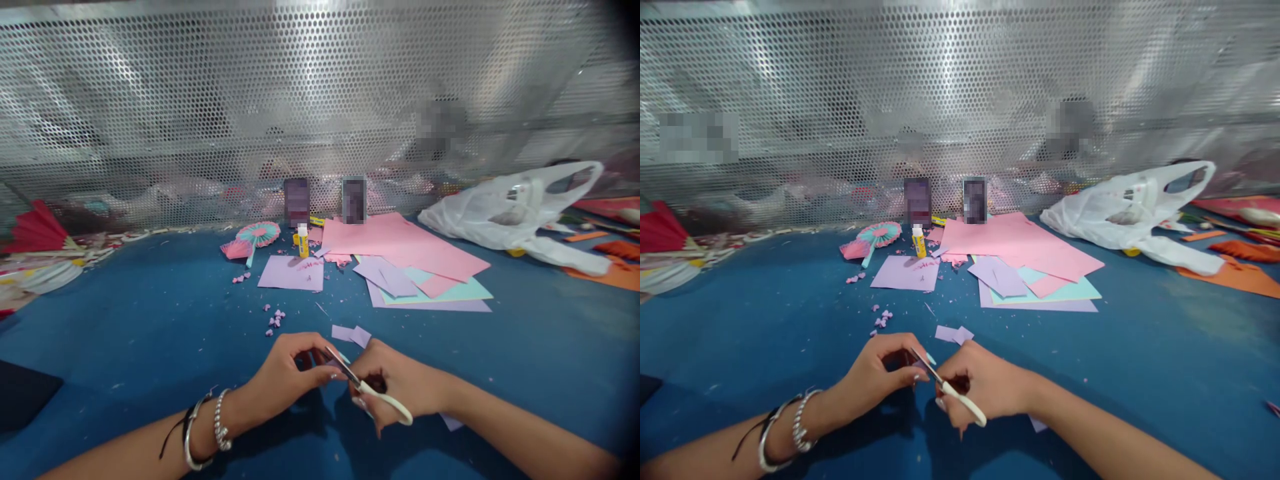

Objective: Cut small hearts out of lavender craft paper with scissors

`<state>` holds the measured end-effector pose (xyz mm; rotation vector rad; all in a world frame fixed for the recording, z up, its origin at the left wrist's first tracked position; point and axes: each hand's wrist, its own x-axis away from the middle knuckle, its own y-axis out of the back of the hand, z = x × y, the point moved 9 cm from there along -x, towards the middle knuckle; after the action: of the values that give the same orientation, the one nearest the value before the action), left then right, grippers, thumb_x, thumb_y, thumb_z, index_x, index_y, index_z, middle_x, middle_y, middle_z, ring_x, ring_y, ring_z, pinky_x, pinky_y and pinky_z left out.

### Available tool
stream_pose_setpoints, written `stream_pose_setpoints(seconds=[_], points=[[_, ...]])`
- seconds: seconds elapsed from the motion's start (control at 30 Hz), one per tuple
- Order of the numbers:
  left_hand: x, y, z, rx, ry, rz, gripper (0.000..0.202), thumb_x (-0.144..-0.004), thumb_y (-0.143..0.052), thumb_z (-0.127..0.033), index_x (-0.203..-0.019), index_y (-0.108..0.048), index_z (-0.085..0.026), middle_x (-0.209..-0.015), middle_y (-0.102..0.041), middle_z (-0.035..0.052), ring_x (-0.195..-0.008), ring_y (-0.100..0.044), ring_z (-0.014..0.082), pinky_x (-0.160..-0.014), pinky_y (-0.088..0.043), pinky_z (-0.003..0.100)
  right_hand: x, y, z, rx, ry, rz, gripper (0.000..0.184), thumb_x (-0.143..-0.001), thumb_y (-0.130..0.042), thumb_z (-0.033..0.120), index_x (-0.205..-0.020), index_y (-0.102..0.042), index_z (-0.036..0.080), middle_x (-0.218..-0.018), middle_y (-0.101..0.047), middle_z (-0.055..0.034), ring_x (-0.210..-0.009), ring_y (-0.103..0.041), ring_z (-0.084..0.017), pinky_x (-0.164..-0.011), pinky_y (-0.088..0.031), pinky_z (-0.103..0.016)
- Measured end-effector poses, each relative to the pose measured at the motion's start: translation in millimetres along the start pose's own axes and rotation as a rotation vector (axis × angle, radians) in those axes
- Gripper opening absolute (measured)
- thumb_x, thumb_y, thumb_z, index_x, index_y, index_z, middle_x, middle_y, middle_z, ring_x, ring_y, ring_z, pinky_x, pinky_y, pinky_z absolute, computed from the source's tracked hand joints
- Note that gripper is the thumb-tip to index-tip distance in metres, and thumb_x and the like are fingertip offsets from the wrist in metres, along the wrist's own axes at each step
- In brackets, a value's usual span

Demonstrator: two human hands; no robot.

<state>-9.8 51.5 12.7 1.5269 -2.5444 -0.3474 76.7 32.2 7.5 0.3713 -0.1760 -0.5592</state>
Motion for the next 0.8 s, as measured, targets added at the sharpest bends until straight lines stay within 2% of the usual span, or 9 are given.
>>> stream_pose_setpoints(seconds=[0.3, 0.8], points=[[-1.6, -0.7, 1.3, 0.016, 0.016, 0.021, 0.024, -0.071, -0.068, -0.036, -0.079, -0.065, -0.014, -0.069, -0.06, -0.0005, -0.059, -0.051, 0.009, -0.055, -0.037, 0.02, 0.7, -1.9, -2.2, 0.014, 0.035, 0.014, 0.02, -0.073, -0.052, 0.017, -0.054, -0.046, 0.014, -0.044, -0.047, 0.0053, -0.04, -0.04, -0.004, -0.04, -0.028, -0.014], [-2.1, -1.4, 0.0, 0.004, -0.007, 0.038, 0.025, -0.072, -0.067, -0.037, -0.077, -0.065, -0.013, -0.072, -0.061, 0.0017, -0.061, -0.049, 0.0095, -0.056, -0.036, 0.021, 1.4, -2.0, -1.3, -0.072, -0.018, 0.032, 0.015, -0.068, -0.05, 0.011, -0.054, -0.046, 0.014, -0.044, -0.045, 0.0066, -0.039, -0.041, -0.004, -0.038, -0.028, -0.013]])
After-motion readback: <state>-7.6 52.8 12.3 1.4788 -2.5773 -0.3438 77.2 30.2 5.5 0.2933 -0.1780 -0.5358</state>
